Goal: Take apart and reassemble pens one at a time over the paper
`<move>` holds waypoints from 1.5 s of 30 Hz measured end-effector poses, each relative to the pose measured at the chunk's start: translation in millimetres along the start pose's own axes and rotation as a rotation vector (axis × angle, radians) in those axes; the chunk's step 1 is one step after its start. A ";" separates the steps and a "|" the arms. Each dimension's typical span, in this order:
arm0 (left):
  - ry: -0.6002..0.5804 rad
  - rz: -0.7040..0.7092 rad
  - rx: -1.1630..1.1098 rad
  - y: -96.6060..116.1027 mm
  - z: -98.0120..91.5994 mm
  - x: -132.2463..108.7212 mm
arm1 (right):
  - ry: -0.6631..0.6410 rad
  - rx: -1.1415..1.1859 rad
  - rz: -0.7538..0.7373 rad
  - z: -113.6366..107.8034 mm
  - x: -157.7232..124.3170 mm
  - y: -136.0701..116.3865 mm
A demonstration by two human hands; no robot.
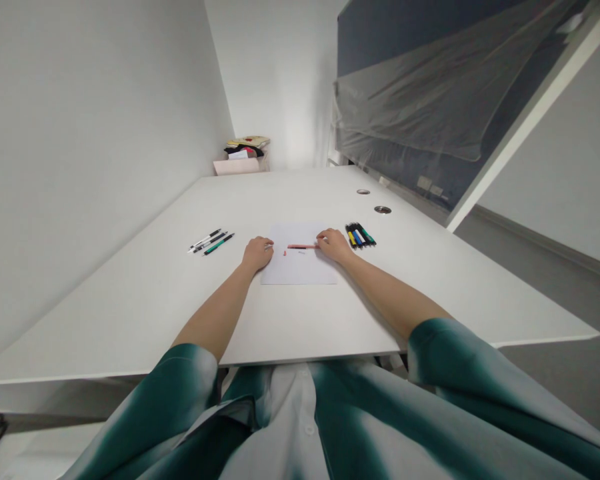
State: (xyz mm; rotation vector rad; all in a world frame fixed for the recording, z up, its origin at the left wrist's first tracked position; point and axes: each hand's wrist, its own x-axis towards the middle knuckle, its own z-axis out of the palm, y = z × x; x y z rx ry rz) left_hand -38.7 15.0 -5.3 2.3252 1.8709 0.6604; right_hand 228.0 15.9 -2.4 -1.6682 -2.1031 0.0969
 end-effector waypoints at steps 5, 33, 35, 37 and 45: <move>-0.034 -0.050 0.064 -3.1 -0.1 -0.2 | -0.088 0.004 0.059 -0.4 3.2 4.8; -0.044 -0.063 0.069 2.3 -2.6 -3.6 | -0.072 -0.007 0.055 0.7 1.7 4.3; -0.045 -0.062 0.069 2.2 -2.4 -3.5 | -0.078 -0.006 0.055 0.7 1.9 4.7; -0.050 -0.064 0.069 2.5 -2.6 -3.6 | -0.081 -0.009 0.054 0.9 2.1 5.1; -0.042 -0.063 0.066 2.9 -2.7 -3.7 | -0.075 -0.011 0.048 0.5 1.6 4.1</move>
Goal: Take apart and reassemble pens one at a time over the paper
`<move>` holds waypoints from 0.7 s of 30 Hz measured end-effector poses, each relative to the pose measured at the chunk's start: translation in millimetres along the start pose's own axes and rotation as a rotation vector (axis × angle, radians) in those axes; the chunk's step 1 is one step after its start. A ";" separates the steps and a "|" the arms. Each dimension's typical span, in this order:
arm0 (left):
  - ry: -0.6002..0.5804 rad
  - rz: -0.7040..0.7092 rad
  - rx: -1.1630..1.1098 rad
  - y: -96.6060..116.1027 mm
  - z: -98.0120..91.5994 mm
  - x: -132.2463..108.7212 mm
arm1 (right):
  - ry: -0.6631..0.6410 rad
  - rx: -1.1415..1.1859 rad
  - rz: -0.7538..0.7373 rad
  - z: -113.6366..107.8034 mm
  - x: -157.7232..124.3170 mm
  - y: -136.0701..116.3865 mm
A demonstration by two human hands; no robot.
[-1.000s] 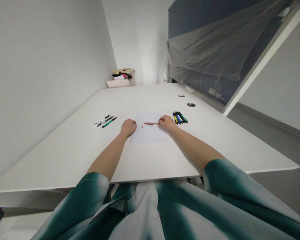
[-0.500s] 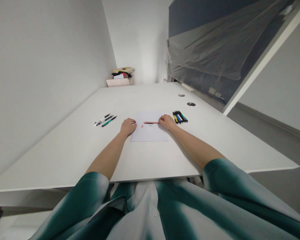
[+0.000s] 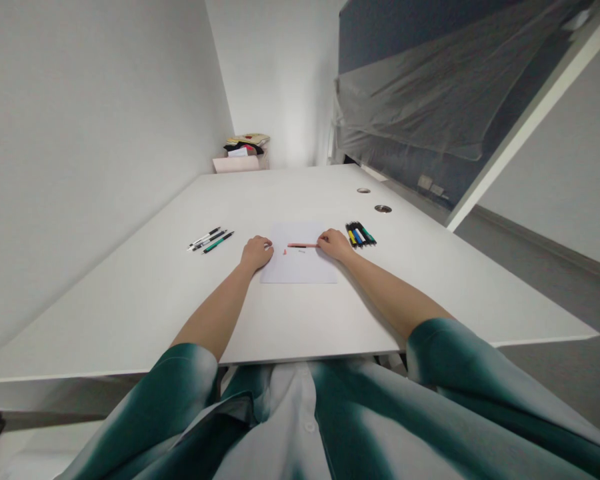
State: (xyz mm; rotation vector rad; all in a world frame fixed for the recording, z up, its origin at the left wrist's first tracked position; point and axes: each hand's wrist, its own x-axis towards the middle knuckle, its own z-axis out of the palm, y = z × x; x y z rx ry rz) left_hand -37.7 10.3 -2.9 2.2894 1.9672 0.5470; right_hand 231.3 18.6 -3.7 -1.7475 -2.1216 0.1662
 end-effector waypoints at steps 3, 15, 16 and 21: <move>-0.003 0.002 0.011 -0.9 0.8 0.7 | -0.008 0.002 0.003 -0.8 -0.2 -0.4; -0.013 -0.005 -0.005 2.4 -3.2 -1.4 | 0.012 0.016 0.004 1.4 -0.9 -0.1; -0.019 -0.008 -0.002 2.8 -3.7 -1.6 | 0.012 0.018 0.004 1.5 -1.0 -0.1; -0.014 -0.015 -0.007 3.0 -3.3 -1.6 | 0.053 0.018 0.003 0.6 -2.1 -0.3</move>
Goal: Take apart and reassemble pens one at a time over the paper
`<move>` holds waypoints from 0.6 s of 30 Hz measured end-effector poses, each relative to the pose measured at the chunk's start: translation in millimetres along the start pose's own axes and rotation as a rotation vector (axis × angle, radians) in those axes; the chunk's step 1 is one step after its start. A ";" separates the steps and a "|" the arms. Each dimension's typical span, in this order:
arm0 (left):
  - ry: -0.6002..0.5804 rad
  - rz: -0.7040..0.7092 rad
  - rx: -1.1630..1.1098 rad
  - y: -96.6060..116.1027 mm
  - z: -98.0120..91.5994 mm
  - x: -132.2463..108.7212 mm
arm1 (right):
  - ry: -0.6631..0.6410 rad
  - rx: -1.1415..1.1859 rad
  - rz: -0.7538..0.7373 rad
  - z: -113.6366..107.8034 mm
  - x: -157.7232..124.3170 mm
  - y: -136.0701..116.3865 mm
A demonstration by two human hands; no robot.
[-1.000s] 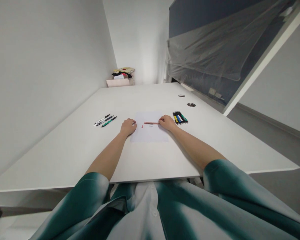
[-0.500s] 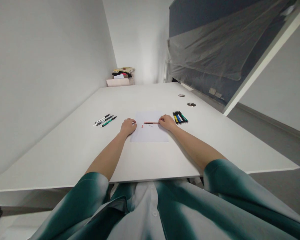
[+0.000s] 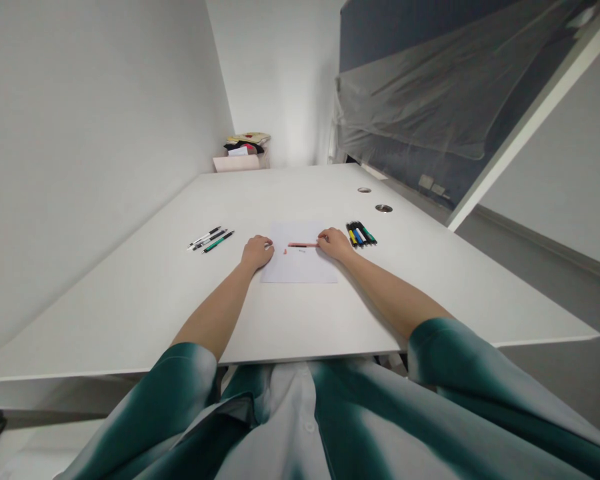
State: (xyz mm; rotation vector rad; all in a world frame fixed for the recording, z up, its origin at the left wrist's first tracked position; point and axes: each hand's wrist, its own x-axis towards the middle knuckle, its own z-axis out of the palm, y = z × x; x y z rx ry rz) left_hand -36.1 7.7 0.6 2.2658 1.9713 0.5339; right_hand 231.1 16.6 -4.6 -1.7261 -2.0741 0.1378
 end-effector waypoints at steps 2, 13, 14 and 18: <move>0.021 0.014 -0.014 0.0 1.3 0.0 | 0.038 -0.012 -0.012 -1.6 -0.8 -1.3; 0.121 0.386 -0.024 27.3 4.6 -10.4 | -0.007 -0.093 -0.425 -3.0 -10.4 -21.3; 0.114 0.429 -0.009 30.8 4.9 -12.1 | -0.019 -0.106 -0.437 -3.1 -11.1 -22.6; 0.077 0.546 0.053 39.6 7.5 -17.7 | -0.046 -0.154 -0.458 -4.0 -12.4 -25.1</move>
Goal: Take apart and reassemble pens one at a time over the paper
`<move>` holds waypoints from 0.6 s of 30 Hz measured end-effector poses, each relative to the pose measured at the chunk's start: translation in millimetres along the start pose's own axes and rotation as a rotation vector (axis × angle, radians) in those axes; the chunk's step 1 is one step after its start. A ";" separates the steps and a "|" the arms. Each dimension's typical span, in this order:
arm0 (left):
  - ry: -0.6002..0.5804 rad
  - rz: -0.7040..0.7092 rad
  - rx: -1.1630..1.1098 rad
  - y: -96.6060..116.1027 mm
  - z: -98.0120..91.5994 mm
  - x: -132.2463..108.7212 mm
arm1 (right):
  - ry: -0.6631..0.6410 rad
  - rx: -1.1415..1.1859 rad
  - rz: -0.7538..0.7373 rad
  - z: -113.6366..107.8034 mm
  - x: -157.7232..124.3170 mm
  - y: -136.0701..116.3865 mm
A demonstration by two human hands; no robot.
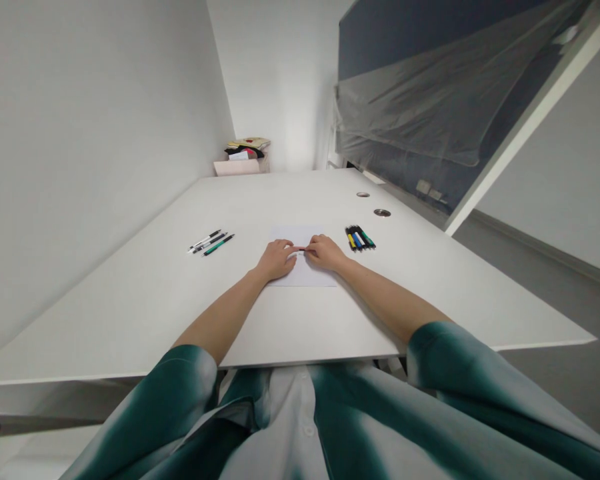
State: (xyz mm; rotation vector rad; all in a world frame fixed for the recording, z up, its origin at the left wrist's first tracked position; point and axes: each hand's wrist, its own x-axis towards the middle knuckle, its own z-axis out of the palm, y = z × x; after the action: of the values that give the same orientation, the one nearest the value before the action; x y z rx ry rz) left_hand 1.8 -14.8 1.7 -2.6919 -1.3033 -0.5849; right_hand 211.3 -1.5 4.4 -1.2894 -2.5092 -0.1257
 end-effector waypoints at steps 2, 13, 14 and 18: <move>-0.023 0.024 0.010 1.4 1.0 -0.9 | -0.010 -0.009 -0.010 -0.2 0.1 -0.1; -0.079 0.048 0.037 2.8 2.7 0.3 | -0.015 -0.007 0.008 -0.2 1.1 0.3; -0.081 0.055 0.039 3.3 3.3 0.5 | -0.017 -0.007 0.014 -0.1 1.1 0.2; -0.066 0.079 0.040 3.5 5.3 0.7 | -0.018 -0.014 0.023 -0.2 1.2 -0.1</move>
State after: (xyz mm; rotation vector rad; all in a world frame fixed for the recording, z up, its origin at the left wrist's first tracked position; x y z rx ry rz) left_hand 6.5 -15.2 -2.6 -2.7368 -1.2035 -0.4606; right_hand 210.6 -0.7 5.0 -1.3304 -2.5120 -0.1266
